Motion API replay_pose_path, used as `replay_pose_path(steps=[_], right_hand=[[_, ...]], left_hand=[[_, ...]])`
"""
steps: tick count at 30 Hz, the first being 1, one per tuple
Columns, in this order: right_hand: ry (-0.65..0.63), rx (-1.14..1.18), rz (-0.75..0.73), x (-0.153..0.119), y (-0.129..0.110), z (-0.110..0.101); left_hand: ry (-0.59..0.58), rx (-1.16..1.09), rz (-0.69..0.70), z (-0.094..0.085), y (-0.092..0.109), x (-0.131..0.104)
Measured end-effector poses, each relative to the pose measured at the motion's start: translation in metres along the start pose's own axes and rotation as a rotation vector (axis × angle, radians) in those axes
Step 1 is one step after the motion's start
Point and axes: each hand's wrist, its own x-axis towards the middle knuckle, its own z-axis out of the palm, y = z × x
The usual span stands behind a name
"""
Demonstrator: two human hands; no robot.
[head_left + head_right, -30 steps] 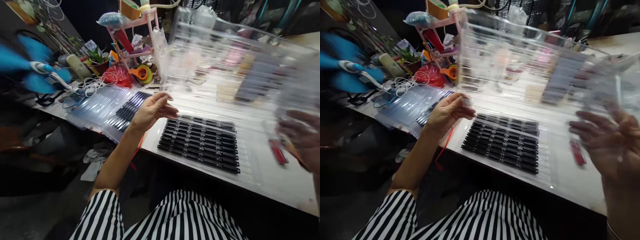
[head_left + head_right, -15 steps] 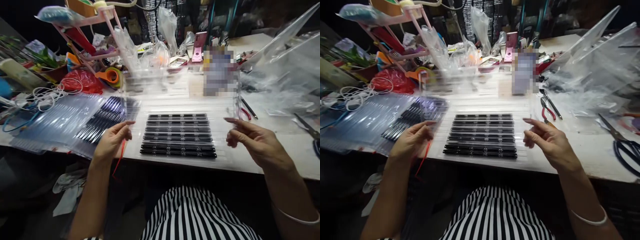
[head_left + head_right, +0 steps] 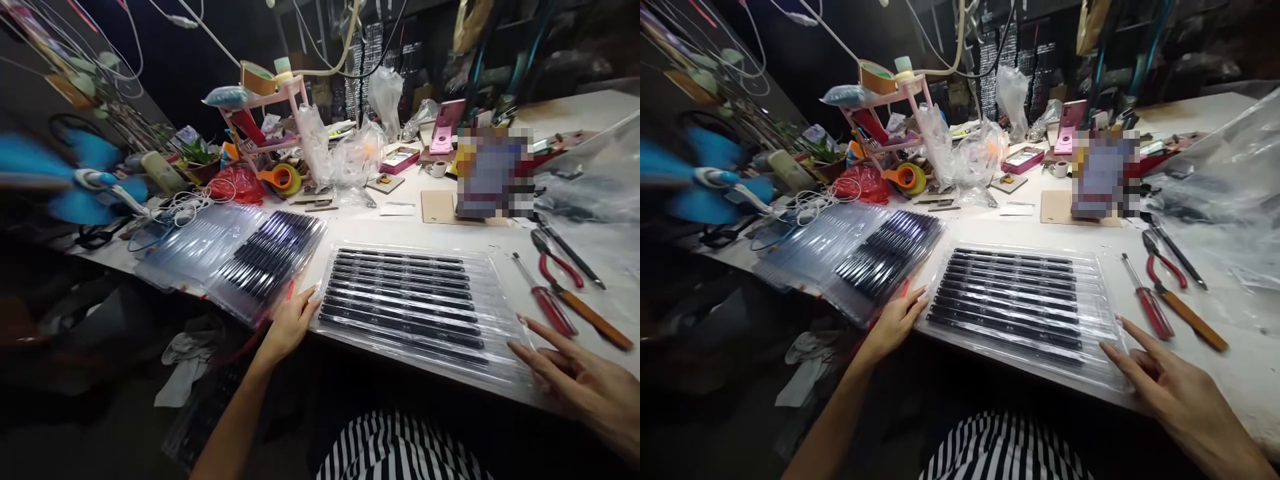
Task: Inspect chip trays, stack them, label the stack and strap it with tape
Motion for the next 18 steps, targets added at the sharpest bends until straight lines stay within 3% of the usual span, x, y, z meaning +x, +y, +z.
replay_pose_path(steps=[3, 6, 8, 10, 12, 14, 18], right_hand=[[-0.031, -0.088, 0.009, 0.007, 0.003, -0.004], [0.109, -0.154, -0.070, 0.013, 0.001, -0.006], [0.273, -0.196, -0.209, 0.019, -0.006, -0.004], [0.355, -0.262, -0.442, 0.026, -0.017, 0.004], [0.299, -0.385, -0.684, 0.034, -0.030, 0.018], [0.182, -0.530, -0.823, 0.041, -0.039, 0.035], [-0.028, -0.634, -0.837, 0.044, -0.048, 0.058]], left_hand=[[0.033, 0.023, -0.004, 0.003, -0.002, 0.006], [0.068, 0.044, -0.004, 0.001, -0.006, 0.013], [0.114, 0.071, 0.016, -0.001, -0.006, 0.019], [0.135, 0.154, 0.103, -0.001, -0.002, 0.026], [0.084, 0.297, 0.222, 0.003, 0.006, 0.032], [-0.007, 0.433, 0.277, 0.012, 0.013, 0.038], [-0.085, 0.556, 0.252, 0.032, 0.015, 0.043]])
